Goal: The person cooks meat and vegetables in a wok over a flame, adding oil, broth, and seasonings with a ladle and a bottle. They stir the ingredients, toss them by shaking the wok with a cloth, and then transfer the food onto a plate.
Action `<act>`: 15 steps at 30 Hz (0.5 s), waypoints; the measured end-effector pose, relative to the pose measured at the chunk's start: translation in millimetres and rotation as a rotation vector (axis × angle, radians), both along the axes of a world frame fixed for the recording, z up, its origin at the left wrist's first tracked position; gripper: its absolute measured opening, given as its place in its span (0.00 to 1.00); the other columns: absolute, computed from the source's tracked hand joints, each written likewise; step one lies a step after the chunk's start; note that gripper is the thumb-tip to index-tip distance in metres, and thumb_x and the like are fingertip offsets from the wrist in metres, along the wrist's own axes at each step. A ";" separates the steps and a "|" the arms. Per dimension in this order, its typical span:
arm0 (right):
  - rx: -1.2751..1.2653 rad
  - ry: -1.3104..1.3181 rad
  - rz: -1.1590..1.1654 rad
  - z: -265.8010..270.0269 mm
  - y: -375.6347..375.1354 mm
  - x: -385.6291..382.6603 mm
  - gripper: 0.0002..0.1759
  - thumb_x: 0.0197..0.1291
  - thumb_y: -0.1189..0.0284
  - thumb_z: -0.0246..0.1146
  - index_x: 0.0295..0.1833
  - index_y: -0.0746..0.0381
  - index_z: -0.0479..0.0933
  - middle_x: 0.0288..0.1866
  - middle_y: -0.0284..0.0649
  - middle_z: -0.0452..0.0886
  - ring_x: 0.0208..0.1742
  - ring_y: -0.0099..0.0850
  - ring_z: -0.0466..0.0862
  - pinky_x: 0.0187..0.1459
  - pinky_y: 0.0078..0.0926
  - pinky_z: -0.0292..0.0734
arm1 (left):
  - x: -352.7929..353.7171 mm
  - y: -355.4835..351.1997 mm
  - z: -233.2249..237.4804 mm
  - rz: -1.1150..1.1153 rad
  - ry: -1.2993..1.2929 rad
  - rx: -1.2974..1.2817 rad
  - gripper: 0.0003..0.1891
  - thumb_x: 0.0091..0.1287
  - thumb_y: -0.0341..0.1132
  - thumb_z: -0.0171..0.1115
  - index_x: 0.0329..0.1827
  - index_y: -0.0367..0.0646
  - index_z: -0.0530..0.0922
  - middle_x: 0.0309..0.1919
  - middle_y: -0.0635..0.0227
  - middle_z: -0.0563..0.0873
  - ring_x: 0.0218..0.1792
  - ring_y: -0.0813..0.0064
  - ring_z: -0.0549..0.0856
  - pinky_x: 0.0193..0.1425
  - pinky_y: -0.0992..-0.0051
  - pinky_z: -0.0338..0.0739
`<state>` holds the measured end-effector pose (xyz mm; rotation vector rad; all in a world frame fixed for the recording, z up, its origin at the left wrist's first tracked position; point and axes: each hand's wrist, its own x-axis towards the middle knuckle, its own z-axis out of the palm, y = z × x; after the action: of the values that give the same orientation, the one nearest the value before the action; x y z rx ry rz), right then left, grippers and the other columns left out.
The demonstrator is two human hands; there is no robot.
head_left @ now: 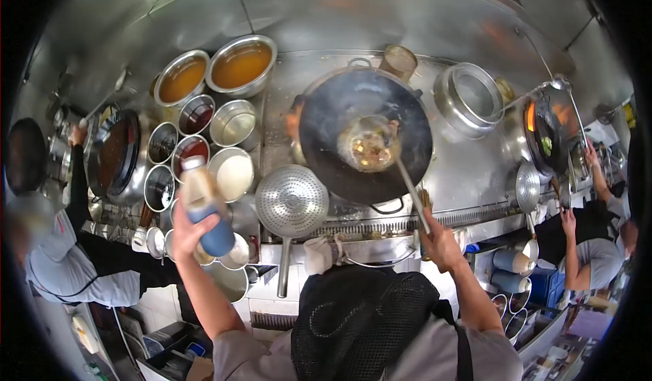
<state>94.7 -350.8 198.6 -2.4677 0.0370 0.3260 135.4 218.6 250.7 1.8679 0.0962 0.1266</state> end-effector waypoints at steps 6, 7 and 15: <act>0.344 0.157 -0.005 31.2 -40.7 -23.1 0.33 0.65 0.73 0.65 0.76 0.62 0.67 0.26 0.46 0.84 0.21 0.27 0.80 0.31 0.29 0.79 | 136.6 -178.0 5.7 -0.694 0.675 0.562 0.52 0.44 0.57 0.80 0.70 0.34 0.69 0.57 0.54 0.83 0.56 0.64 0.83 0.62 0.64 0.76; 0.370 0.211 -0.004 39.0 -47.6 -23.5 0.33 0.66 0.73 0.65 0.76 0.62 0.67 0.27 0.46 0.85 0.22 0.27 0.81 0.31 0.29 0.79 | 158.7 -211.7 -4.1 -0.808 0.740 0.692 0.51 0.44 0.57 0.79 0.69 0.34 0.71 0.56 0.53 0.84 0.55 0.62 0.84 0.61 0.64 0.77; 0.326 0.141 0.056 29.9 -91.2 -1.3 0.34 0.62 0.73 0.64 0.75 0.59 0.68 0.32 0.58 0.84 0.32 0.53 0.85 0.38 0.45 0.80 | 165.8 -283.6 -34.1 -0.766 0.649 0.581 0.51 0.43 0.56 0.79 0.69 0.35 0.71 0.57 0.51 0.84 0.56 0.58 0.84 0.63 0.63 0.76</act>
<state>93.4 -442.0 228.5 -2.1230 -0.0240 0.4897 301.3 -65.0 216.6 2.3197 -0.2397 -1.0809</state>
